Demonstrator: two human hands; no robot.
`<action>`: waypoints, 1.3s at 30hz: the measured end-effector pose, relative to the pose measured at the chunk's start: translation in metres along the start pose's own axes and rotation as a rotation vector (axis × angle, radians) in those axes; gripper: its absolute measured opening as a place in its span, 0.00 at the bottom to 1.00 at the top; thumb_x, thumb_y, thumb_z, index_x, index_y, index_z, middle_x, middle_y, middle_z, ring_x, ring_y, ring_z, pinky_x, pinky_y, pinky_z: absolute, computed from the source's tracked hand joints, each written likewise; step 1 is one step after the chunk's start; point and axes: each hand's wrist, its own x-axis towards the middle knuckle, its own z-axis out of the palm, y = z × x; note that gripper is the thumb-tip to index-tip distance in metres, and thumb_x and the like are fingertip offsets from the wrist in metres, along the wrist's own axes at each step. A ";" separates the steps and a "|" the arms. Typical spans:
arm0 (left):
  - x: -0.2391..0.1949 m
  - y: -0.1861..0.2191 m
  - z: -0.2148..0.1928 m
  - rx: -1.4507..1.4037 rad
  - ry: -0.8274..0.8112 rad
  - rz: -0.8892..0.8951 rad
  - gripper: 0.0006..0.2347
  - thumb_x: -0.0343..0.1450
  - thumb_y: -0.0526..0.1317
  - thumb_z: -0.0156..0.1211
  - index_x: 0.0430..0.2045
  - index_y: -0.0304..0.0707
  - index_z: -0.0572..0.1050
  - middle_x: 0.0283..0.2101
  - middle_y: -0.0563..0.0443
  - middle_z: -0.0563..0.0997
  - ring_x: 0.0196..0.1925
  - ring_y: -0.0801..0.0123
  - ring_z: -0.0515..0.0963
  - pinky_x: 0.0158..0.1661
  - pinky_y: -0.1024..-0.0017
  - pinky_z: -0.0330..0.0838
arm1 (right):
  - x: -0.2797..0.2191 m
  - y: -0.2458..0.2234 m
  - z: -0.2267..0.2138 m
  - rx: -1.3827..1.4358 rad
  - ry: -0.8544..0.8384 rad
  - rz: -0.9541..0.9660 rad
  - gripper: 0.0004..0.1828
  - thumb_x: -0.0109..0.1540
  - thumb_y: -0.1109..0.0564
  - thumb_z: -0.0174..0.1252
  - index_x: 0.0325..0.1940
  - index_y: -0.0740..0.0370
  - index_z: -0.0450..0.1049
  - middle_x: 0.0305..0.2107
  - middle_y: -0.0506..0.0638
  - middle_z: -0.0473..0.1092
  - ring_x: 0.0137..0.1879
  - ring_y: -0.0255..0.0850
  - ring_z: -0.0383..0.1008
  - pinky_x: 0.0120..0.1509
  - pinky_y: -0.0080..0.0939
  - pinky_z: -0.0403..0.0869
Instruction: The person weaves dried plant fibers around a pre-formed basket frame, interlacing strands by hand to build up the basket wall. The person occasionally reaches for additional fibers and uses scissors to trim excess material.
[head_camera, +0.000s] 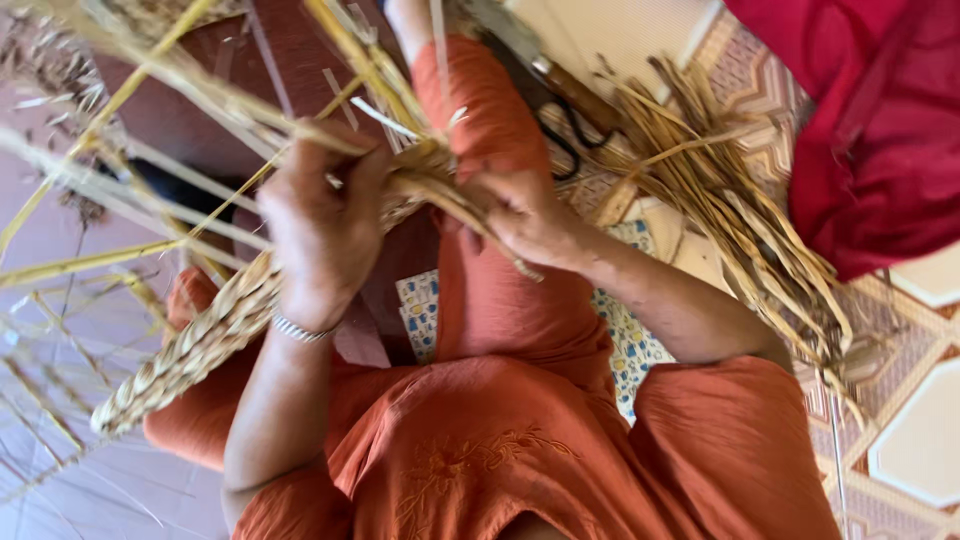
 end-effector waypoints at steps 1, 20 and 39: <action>-0.002 0.004 -0.001 0.025 -0.001 -0.046 0.05 0.81 0.26 0.64 0.42 0.29 0.72 0.34 0.47 0.82 0.32 0.78 0.80 0.31 0.79 0.75 | -0.007 0.008 0.002 0.114 -0.015 0.106 0.11 0.73 0.58 0.48 0.48 0.66 0.75 0.34 0.54 0.77 0.30 0.31 0.79 0.26 0.29 0.77; -0.025 0.030 -0.001 0.241 -0.132 -0.077 0.08 0.79 0.31 0.69 0.40 0.35 0.72 0.34 0.52 0.82 0.25 0.81 0.76 0.29 0.83 0.68 | -0.143 0.114 -0.211 -1.013 0.765 0.322 0.03 0.71 0.58 0.62 0.44 0.58 0.78 0.37 0.51 0.78 0.42 0.40 0.78 0.51 0.49 0.80; -0.036 0.040 0.002 0.323 0.006 0.186 0.08 0.74 0.27 0.68 0.42 0.35 0.75 0.49 0.47 0.80 0.48 0.61 0.83 0.47 0.67 0.80 | -0.071 -0.036 -0.132 -0.501 0.432 -0.103 0.03 0.77 0.66 0.56 0.49 0.67 0.70 0.34 0.53 0.74 0.30 0.31 0.67 0.30 0.28 0.66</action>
